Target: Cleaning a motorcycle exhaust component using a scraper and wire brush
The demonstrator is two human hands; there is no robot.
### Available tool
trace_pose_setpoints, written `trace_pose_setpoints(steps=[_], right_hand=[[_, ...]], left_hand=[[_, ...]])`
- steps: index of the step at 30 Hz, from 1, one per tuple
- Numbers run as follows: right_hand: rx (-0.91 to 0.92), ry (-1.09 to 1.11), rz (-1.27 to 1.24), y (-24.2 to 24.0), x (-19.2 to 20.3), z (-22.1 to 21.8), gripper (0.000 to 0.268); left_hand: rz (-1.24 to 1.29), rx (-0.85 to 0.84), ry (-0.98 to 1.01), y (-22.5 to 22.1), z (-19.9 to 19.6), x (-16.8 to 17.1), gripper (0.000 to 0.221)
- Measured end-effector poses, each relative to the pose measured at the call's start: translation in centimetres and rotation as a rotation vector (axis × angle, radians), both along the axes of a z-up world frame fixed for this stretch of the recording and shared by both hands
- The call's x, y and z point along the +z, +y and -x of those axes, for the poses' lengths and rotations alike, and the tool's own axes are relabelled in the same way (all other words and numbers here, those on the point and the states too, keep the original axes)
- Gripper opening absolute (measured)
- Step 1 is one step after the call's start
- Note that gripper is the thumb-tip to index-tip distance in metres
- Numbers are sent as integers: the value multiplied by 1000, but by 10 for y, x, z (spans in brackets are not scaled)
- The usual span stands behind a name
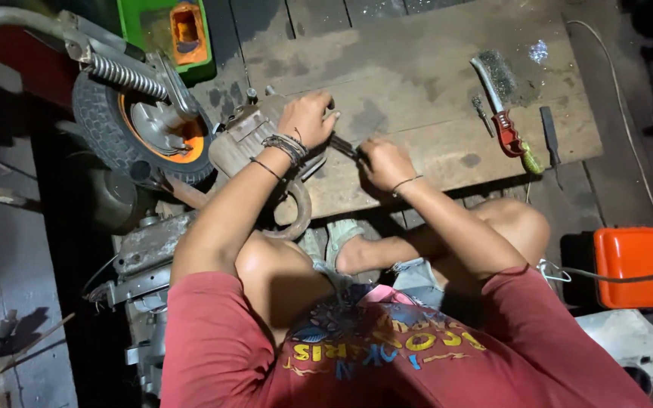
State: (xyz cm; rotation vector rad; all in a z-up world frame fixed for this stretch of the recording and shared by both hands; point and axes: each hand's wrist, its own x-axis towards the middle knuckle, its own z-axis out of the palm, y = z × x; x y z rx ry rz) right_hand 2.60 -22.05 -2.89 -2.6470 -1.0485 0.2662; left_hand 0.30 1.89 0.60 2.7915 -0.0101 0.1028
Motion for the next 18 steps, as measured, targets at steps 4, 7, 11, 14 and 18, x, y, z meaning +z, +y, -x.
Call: trace_pose_setpoints(steps=[4, 7, 11, 14, 18], right_hand=[[-138, -97, 22, -32, -38, -67, 15], [-348, -215, 40, -60, -48, -109, 18], [-314, 4, -146, -18, 0, -53, 25], [-20, 16, -40, 18, 5, 7, 23], [-42, 54, -2, -5, -9, -16, 23]], left_hand=[[31, -44, -21, -8, 9, 7, 22], [42, -81, -48, -8, 11, 2, 21], [29, -100, -94, -9, -1, -9, 21], [32, -54, -119, -6, -7, -10, 22], [-6, -44, -152, -3, -4, -12, 21]])
